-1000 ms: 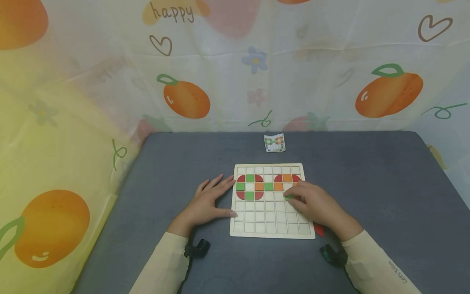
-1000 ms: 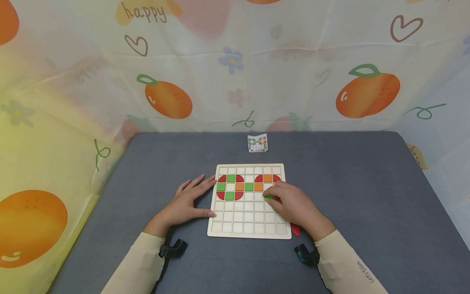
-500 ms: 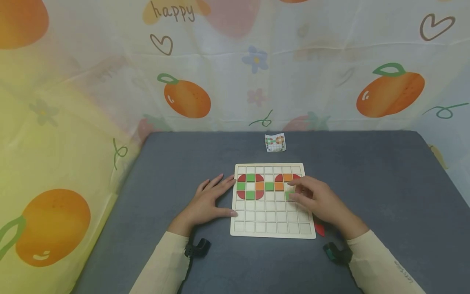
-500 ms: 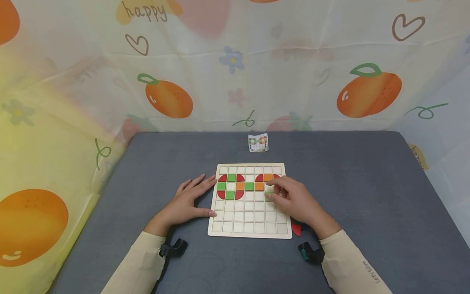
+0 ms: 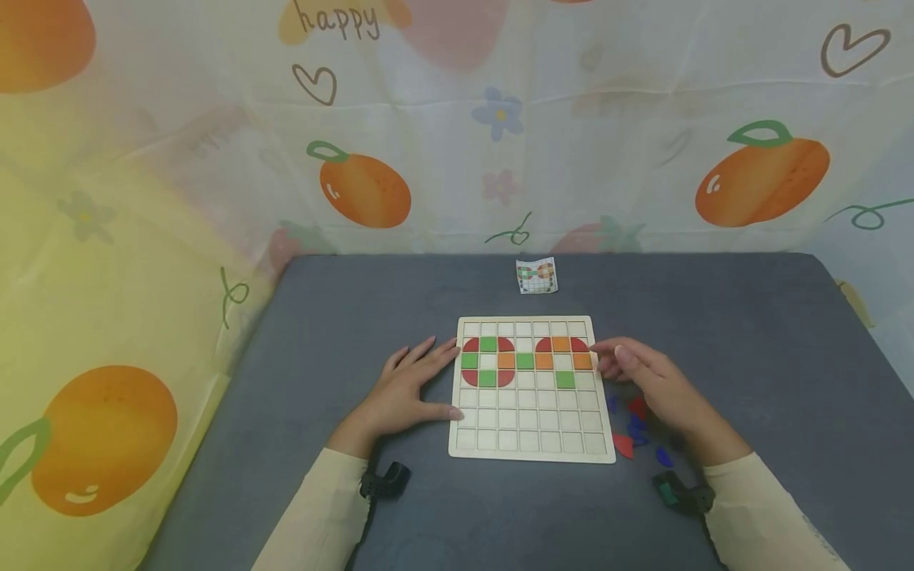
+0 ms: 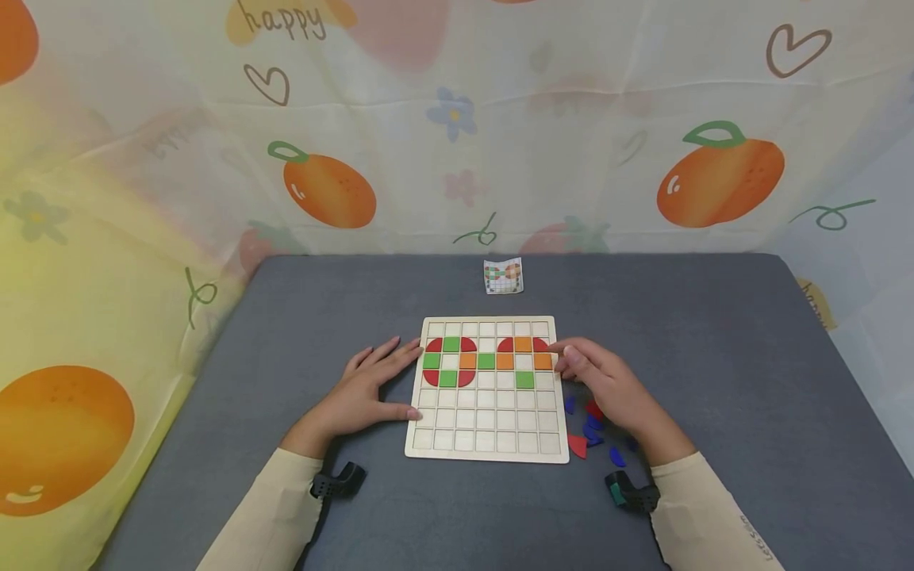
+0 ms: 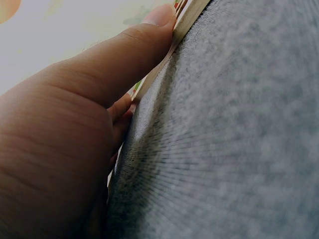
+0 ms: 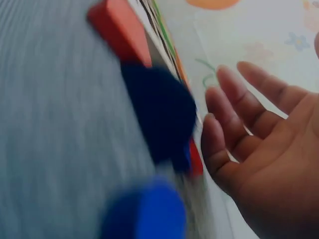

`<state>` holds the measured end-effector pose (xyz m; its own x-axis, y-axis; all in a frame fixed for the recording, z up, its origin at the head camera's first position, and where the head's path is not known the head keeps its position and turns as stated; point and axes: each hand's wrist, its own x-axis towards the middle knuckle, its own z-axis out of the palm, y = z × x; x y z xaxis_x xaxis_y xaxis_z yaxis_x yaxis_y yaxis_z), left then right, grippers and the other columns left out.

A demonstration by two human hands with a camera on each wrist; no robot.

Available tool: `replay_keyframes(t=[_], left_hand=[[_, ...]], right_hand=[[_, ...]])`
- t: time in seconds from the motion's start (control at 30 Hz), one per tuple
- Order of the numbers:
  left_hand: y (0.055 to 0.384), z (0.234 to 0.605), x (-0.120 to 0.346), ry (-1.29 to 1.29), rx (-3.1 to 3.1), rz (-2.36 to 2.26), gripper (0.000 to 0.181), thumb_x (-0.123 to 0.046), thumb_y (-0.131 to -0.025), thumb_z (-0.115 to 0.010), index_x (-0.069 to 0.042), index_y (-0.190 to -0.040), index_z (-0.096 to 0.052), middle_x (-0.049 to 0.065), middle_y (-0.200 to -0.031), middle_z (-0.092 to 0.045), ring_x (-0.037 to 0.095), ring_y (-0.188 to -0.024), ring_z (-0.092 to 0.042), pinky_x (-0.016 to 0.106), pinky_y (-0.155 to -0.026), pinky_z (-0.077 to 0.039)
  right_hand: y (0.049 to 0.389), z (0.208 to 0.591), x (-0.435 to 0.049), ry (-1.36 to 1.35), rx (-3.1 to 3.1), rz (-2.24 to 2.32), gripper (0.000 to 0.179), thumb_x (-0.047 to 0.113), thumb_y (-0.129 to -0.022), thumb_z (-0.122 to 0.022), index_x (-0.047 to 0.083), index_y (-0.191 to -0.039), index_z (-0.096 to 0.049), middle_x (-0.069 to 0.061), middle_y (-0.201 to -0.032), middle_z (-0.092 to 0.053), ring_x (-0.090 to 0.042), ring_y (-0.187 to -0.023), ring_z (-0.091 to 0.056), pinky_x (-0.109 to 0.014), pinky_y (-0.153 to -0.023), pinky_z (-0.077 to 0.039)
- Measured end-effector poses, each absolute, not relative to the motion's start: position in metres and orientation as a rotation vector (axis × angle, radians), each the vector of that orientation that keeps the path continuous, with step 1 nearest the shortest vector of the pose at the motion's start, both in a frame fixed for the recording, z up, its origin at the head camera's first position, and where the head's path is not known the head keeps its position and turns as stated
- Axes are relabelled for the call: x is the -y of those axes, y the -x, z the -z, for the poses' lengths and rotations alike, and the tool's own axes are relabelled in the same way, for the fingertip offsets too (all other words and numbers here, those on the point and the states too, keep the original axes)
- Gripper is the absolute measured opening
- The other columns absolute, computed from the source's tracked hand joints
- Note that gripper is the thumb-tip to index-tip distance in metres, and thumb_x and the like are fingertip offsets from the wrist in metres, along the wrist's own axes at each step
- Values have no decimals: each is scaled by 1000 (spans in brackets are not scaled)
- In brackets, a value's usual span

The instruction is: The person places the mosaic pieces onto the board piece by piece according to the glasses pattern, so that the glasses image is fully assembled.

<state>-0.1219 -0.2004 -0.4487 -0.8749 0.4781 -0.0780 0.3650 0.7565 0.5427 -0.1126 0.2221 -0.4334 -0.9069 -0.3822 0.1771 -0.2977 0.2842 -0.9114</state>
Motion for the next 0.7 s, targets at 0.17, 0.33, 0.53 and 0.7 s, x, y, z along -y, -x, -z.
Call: replay_keyframes(t=[0.17, 0.33, 0.53, 0.7], left_hand=[[122, 450, 200, -654, -2738, -771, 107, -67, -86, -85, -28, -173, -36, -18, -175, -26, 17, -165, -10, 59, -127, -3], [121, 449, 200, -664, -2738, -785, 108, -67, -86, -86, -26, -172, -37, -15, -176, -28, 21, -165, -12, 61, -126, -4], [121, 450, 201, -662, -2742, -784, 107, -67, -86, -85, -28, -172, -37, -17, -175, -27, 19, -165, -12, 60, -127, -3], [121, 448, 201, -672, -2736, -794, 107, -66, -86, -86, -27, -173, -36, -16, -176, -27, 20, -165, -12, 61, -126, -3]], right_hand=[[109, 434, -242, 626, -2481, 1649, 38, 9, -119, -39, -10, -138, -65, -13, -114, -69, -21, -100, -66, -22, -89, -53], [108, 435, -265, 620, -2442, 1600, 37, 9, -118, -41, -9, -141, -64, -15, -118, -71, -18, -104, -69, -22, -90, -53], [108, 436, -289, 535, -2361, 1489, 36, 13, -112, -63, -1, -145, -64, -10, -128, -72, -16, -114, -68, -22, -93, -52], [108, 435, -296, 560, -2304, 1432, 45, 10, -103, -78, 2, -145, -66, -11, -131, -72, -21, -105, -66, -27, -88, -54]])
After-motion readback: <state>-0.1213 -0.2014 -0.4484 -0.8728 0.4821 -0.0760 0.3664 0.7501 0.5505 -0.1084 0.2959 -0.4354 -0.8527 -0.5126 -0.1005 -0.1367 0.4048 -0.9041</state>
